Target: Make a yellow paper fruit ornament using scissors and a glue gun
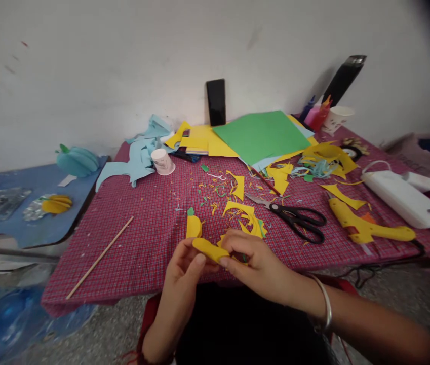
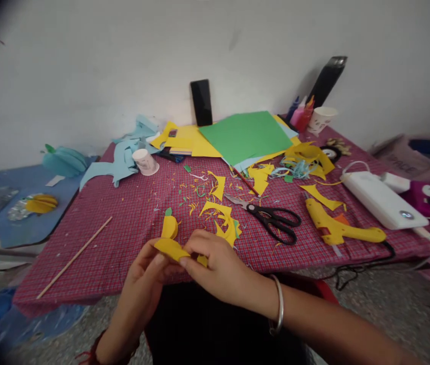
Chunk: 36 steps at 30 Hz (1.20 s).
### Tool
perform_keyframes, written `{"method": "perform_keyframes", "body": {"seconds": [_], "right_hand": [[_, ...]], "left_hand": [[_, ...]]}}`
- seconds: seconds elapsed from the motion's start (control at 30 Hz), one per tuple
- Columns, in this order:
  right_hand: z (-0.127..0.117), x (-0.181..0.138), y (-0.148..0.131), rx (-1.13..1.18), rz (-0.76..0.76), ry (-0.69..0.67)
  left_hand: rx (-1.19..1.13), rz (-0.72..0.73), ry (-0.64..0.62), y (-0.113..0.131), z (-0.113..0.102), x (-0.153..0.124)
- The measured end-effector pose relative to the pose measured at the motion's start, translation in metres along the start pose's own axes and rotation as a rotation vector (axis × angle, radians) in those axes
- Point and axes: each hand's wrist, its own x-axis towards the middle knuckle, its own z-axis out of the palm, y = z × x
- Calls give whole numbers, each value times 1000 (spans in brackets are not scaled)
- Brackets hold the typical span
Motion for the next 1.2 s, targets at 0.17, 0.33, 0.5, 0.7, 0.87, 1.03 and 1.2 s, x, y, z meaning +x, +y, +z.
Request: {"method": "perform_keyframes", "body": {"seconds": [0.17,0.33,0.5,0.7,0.87,1.03,1.2], "right_hand": [[-2,10,12,484,398,28],[-1,18,18,613,500,-11],[-4,24,19,692,480,17],[-10,32,21,696,442,138],[-9,30,18,499,358,217],[-9,25,11,283,239,169],[-7,22,4,159,145,146]], "left_hand": [[-24,32,-43,-1,7,0],[-90,55,20,4,11,8],[-110,8,62,11,15,14],[50,81,102,13,10,15],[462,522,219,15,5,9],[474,427,22,11,18,11],[246,294,14,8,34,17]]}}
